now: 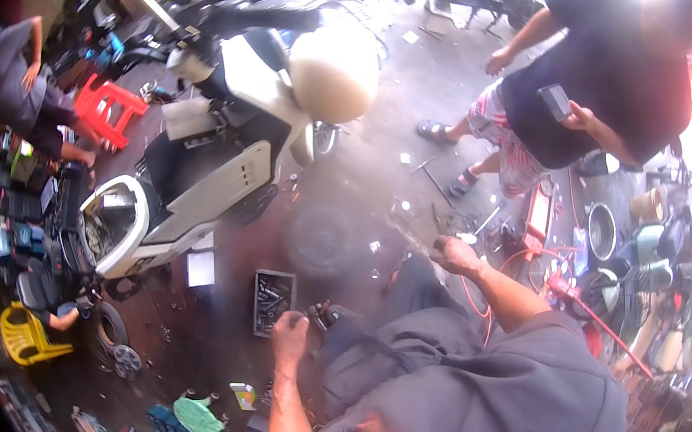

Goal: The person places components into the center of a motorcycle wheel hub, hammers a metal sleeve into place, and then uses a long metal rod to further secure or position internal parts before hammering the sleeve again.

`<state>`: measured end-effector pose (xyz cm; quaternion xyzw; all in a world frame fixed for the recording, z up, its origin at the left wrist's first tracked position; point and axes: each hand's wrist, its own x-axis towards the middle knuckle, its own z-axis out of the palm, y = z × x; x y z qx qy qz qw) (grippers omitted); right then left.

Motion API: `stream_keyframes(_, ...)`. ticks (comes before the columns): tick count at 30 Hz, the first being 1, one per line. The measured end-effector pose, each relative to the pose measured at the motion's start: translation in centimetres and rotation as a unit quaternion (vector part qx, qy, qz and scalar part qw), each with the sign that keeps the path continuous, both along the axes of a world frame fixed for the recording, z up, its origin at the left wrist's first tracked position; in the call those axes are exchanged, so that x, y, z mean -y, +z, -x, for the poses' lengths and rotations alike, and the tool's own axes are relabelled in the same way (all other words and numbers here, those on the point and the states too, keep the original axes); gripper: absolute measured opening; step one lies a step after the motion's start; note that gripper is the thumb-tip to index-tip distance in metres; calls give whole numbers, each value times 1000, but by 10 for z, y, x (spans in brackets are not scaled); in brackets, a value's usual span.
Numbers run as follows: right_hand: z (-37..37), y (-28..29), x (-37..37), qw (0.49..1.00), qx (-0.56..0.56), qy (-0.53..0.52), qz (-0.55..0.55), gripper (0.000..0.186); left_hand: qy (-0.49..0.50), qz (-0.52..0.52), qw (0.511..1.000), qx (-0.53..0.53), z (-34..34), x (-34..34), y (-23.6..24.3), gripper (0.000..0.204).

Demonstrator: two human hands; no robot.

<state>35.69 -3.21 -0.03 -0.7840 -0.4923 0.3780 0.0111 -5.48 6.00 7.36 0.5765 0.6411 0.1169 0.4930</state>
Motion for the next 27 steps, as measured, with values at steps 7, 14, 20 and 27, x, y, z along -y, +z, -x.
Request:
stream_keyframes(7, -57, -31, 93, 971, -96, -220, 23, 49, -50, -71, 996, -34, -75, -55, -8, 22)
stream_keyframes(14, -108, -17, -26, 978, -95, -185, -17, 44, -64, -6, 987, -150, -131, -74, -21, 30)
stream_keyframes(20, -124, 8, -174, 966, -124, -202, -107, 51, -93, -19, 984, -152, -202, -130, -38, 32)
stream_keyframes(27, -228, -46, -349, 922, -194, -285, -180, 46, -113, 13, 993, 20, -408, -249, 23, 32)
